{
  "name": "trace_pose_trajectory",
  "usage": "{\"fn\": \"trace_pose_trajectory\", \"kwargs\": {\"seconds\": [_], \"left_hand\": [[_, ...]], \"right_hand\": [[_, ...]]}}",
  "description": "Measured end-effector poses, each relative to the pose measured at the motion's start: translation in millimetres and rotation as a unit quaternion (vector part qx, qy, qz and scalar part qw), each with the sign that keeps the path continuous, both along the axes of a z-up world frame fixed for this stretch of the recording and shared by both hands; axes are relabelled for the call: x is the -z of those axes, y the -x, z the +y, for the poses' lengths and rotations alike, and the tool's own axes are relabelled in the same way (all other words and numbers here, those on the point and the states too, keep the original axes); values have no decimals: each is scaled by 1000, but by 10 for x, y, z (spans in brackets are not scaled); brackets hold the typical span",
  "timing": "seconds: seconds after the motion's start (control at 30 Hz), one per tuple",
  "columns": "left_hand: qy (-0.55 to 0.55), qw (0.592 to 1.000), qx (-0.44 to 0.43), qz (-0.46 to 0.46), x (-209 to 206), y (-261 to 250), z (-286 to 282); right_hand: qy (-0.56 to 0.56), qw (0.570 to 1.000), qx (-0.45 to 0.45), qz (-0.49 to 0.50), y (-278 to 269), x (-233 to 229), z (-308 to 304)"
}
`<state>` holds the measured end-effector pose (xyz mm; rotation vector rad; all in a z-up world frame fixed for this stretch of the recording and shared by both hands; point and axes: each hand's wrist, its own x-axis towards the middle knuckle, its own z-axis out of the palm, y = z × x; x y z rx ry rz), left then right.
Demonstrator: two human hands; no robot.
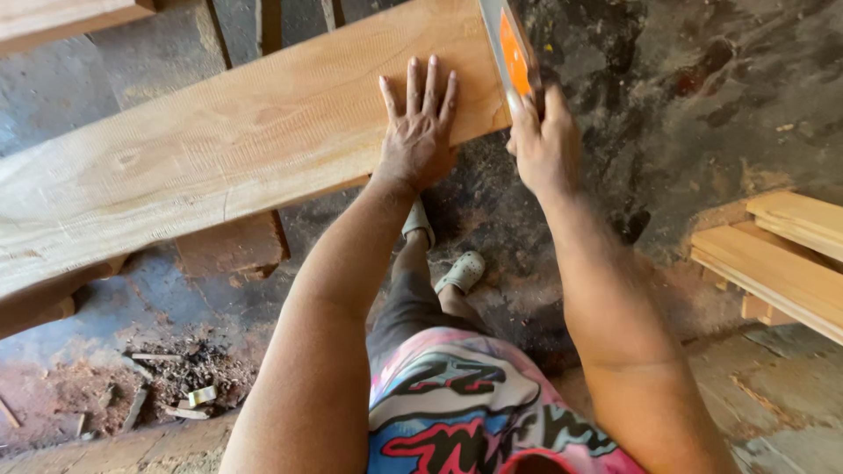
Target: The person uses a hand saw to cut a long wooden plank resting on a workbench. They saw through the plank, separate the cut piece, and then move the remaining plank to a new position on the bench to continue cutting.
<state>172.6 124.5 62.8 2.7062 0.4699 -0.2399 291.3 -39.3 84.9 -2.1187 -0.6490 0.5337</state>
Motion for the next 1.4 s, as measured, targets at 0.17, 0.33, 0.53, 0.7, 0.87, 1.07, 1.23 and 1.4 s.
{"fn": "trace_pose_trajectory", "kwargs": {"seconds": [0.17, 0.33, 0.53, 0.7, 0.87, 1.07, 1.23, 1.4], "left_hand": [[-100, 995, 25, 11, 159, -69, -19], [-96, 995, 16, 21, 303, -56, -12], [-108, 994, 11, -9, 367, -80, -34], [-100, 994, 6, -31, 312, -16, -21], [-100, 995, 11, 4, 297, -72, 5], [-97, 995, -1, -11, 326, -47, -20], [-98, 995, 5, 1, 275, -8, -56], [-100, 995, 6, 1, 245, -31, -33]], "right_hand": [[15, 999, 19, 30, 1069, -431, -1581], [38, 999, 22, -19, 1235, -654, -1856], [-9, 998, 8, 63, 40, -23, -114], [-18, 999, 13, 30, 603, -211, -900], [-40, 999, -11, -24, 1403, -629, -1970], [11, 995, 34, 88, 196, 97, -406], [-56, 998, -11, 11, 221, 80, -483], [-14, 1000, 23, -9, 1334, -349, -1861]]}}
